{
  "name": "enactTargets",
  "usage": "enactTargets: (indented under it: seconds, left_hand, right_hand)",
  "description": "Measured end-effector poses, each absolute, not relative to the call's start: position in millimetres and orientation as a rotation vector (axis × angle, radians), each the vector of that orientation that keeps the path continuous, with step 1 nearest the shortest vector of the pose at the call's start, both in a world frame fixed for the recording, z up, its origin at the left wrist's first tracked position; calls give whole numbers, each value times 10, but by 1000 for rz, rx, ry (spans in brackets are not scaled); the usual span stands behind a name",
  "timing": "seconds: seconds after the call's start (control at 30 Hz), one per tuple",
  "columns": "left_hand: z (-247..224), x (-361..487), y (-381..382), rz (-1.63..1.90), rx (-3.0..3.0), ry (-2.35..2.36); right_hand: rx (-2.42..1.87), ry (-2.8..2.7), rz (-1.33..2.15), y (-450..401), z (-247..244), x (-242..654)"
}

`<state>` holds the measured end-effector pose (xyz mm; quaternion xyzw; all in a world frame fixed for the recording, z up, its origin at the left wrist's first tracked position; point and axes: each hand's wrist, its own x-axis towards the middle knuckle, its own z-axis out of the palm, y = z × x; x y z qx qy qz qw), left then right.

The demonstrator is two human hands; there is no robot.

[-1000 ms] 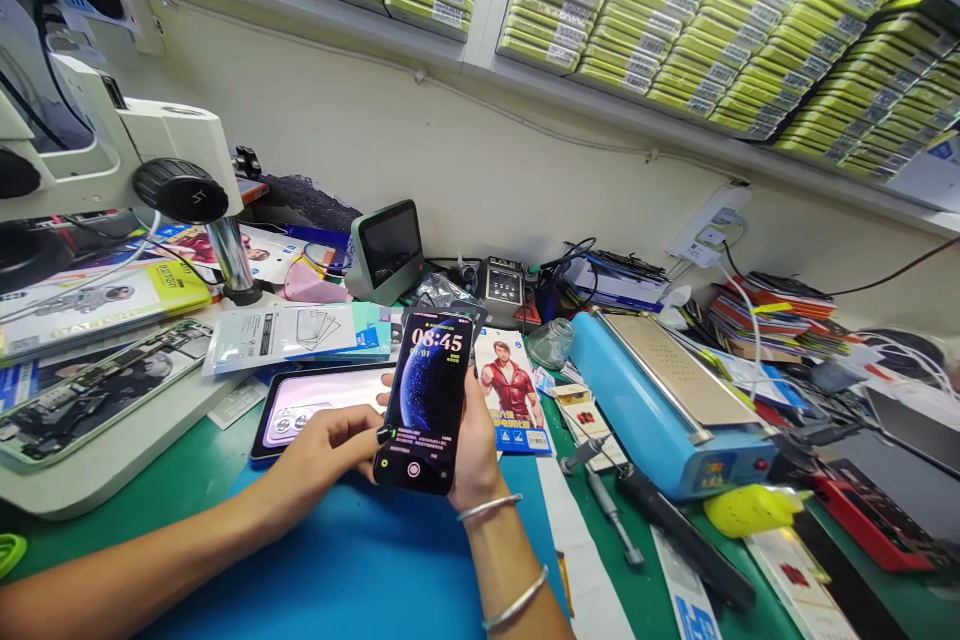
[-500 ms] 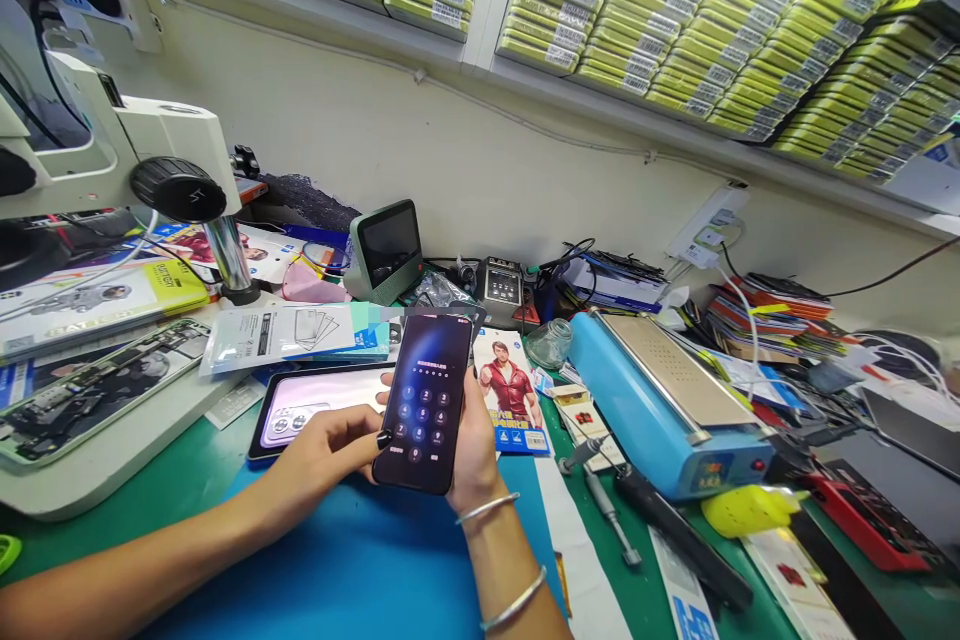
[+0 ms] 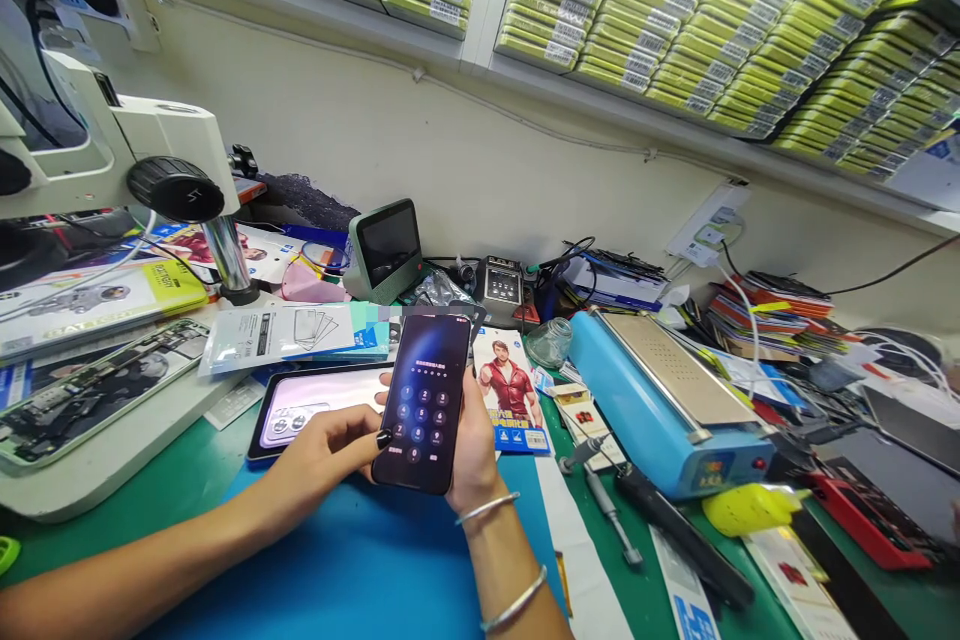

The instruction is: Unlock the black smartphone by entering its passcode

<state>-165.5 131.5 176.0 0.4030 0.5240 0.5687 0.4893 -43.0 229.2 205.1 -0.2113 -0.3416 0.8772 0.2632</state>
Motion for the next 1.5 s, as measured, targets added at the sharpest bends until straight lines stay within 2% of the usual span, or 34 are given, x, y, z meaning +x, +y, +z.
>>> enactTargets:
  seconds: [0.7, 1.13, 1.3, 1.5]
  left_hand:
    - [1818, -1654, 1309, 1365, 983, 1255]
    - [1820, -1656, 1310, 1362, 993, 1271]
    - [1811, -1667, 1307, 1370, 990, 1268]
    - [1800, -1668, 1299, 1339, 1017, 1308]
  right_hand:
    - [-590, -1085, 2286, 2270, 2002, -383]
    - [-605, -990, 2352, 2283, 1986, -380]
    - [-611, -1187, 2156, 2250, 1991, -379]
    - [-500, -1042, 2330, 2251, 1986, -401]
